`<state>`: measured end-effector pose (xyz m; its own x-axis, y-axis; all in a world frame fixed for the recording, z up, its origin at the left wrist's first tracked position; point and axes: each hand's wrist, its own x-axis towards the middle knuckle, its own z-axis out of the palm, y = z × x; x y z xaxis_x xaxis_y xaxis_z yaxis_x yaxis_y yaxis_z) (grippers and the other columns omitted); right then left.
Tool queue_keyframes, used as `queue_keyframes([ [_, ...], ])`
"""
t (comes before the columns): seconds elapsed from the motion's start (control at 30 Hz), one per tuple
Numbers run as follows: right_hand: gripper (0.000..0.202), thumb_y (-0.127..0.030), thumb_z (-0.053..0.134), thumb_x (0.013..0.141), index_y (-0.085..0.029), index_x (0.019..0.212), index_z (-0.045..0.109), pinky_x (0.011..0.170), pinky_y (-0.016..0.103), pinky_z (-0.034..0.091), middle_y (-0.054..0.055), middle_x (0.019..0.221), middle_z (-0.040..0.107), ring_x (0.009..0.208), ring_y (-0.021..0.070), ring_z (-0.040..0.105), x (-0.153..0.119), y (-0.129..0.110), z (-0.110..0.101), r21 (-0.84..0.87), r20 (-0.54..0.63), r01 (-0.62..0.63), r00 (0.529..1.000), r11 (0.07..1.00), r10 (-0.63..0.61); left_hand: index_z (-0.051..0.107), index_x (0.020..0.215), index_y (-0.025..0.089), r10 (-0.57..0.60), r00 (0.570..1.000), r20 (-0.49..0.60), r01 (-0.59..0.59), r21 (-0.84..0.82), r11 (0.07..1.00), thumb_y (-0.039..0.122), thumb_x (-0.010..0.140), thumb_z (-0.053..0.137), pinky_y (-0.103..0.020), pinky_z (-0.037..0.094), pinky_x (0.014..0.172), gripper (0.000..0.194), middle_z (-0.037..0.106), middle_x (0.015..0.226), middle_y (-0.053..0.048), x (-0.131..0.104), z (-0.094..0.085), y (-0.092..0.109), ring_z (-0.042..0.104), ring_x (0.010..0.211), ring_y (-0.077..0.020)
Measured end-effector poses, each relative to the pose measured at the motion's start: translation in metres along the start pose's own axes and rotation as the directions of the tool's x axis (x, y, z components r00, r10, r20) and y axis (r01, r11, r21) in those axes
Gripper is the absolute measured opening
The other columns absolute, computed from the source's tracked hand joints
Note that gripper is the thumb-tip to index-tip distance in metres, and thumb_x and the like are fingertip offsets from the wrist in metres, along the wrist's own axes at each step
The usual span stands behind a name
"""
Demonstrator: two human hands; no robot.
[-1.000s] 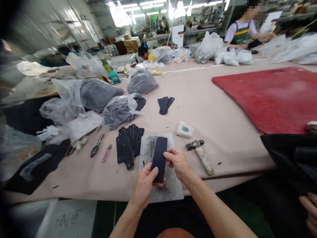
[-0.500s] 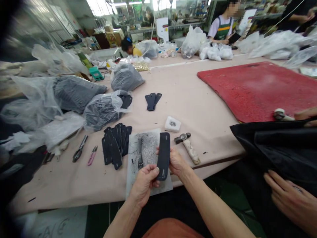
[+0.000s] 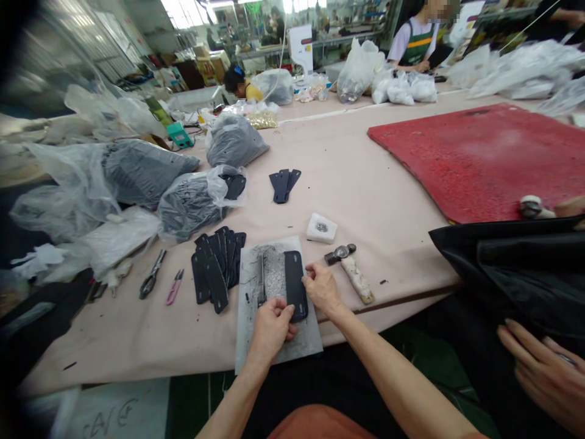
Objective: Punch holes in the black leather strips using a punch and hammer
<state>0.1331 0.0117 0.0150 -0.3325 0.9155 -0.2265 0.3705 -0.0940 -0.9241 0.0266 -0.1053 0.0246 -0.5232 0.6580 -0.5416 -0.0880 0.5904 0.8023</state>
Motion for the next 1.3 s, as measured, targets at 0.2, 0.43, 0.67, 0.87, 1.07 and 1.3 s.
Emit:
queue_keyframes([
  [0.2, 0.035, -0.032, 0.049, 0.082, -0.027, 0.111, 0.069, 0.069, 0.031, 0.046, 0.006, 0.081, 0.070, 0.075, 0.0198, 0.065, -0.006, -0.002, -0.002, -0.236, 0.012, 0.103, 0.995, 0.966, -0.103, 0.060, 0.074, 0.020, 0.186, 0.982, -0.019, -0.177, 0.228, 0.957, 0.022, 0.075, 0.069, -0.024, 0.037, 0.050, 0.009, 0.057, 0.048, 0.003, 0.003, -0.003, 0.000, 0.056, 0.043, -0.0155],
  [0.43, 0.039, -0.035, 0.048, 0.088, -0.030, 0.123, 0.064, 0.078, 0.034, 0.045, 0.009, 0.088, 0.068, 0.085, 0.0223, 0.065, 0.003, 0.009, 0.004, -0.303, 0.024, 0.166, 0.986, 0.938, -0.167, 0.065, 0.093, 0.018, 0.216, 0.974, 0.067, -0.215, 0.576, 0.789, 0.020, 0.082, 0.065, -0.028, 0.038, 0.062, 0.012, 0.065, 0.061, -0.002, -0.001, -0.004, 0.015, 0.064, 0.064, -0.0203],
  [0.67, 0.040, -0.033, 0.045, 0.092, -0.030, 0.129, 0.060, 0.082, 0.036, 0.043, 0.011, 0.100, 0.067, 0.091, 0.0239, 0.064, 0.001, 0.024, 0.016, -0.392, -0.038, 0.177, 0.977, 0.903, -0.208, 0.063, 0.111, 0.017, 0.526, 0.833, 0.170, -0.451, 0.760, 0.468, 0.017, 0.092, 0.048, -0.038, 0.051, 0.086, 0.025, 0.068, 0.109, -0.013, -0.003, -0.001, 0.022, 0.066, 0.101, -0.0261],
  [0.87, 0.038, -0.031, 0.044, 0.094, -0.021, 0.127, 0.061, 0.076, 0.031, 0.044, 0.011, 0.099, 0.067, 0.088, 0.0219, 0.063, -0.003, 0.028, 0.025, -0.498, -0.098, 0.159, 0.967, 0.853, -0.237, 0.050, 0.134, 0.010, 0.687, 0.617, 0.384, -0.671, 0.713, 0.204, 0.006, 0.077, 0.050, -0.051, 0.034, 0.116, 0.057, 0.046, 0.147, -0.019, 0.040, 0.001, 0.028, 0.039, 0.141, -0.0323],
  [1.07, 0.037, -0.026, 0.043, 0.095, -0.019, 0.126, 0.062, 0.073, 0.026, 0.043, 0.009, 0.104, 0.066, 0.084, 0.0179, 0.062, -0.007, 0.027, 0.032, -0.554, -0.149, 0.132, 0.956, 0.822, -0.254, 0.048, 0.136, 0.006, 0.628, 0.598, 0.498, -0.725, 0.671, 0.158, 0.011, 0.074, 0.051, -0.050, 0.031, 0.119, 0.062, 0.043, 0.149, -0.021, 0.059, -0.005, 0.032, 0.036, 0.142, -0.0337],
  [1.3, 0.037, -0.024, 0.045, 0.093, -0.020, 0.126, 0.060, 0.069, 0.026, 0.040, 0.007, 0.102, 0.064, 0.081, 0.0174, 0.060, -0.003, 0.020, 0.028, -0.574, -0.115, 0.134, 0.964, 0.808, -0.241, 0.048, 0.138, 0.007, 0.635, 0.592, 0.497, -0.736, 0.654, 0.174, 0.012, 0.077, 0.051, -0.047, 0.034, 0.119, 0.062, 0.042, 0.151, -0.019, 0.057, -0.007, 0.031, 0.035, 0.144, -0.0313],
])
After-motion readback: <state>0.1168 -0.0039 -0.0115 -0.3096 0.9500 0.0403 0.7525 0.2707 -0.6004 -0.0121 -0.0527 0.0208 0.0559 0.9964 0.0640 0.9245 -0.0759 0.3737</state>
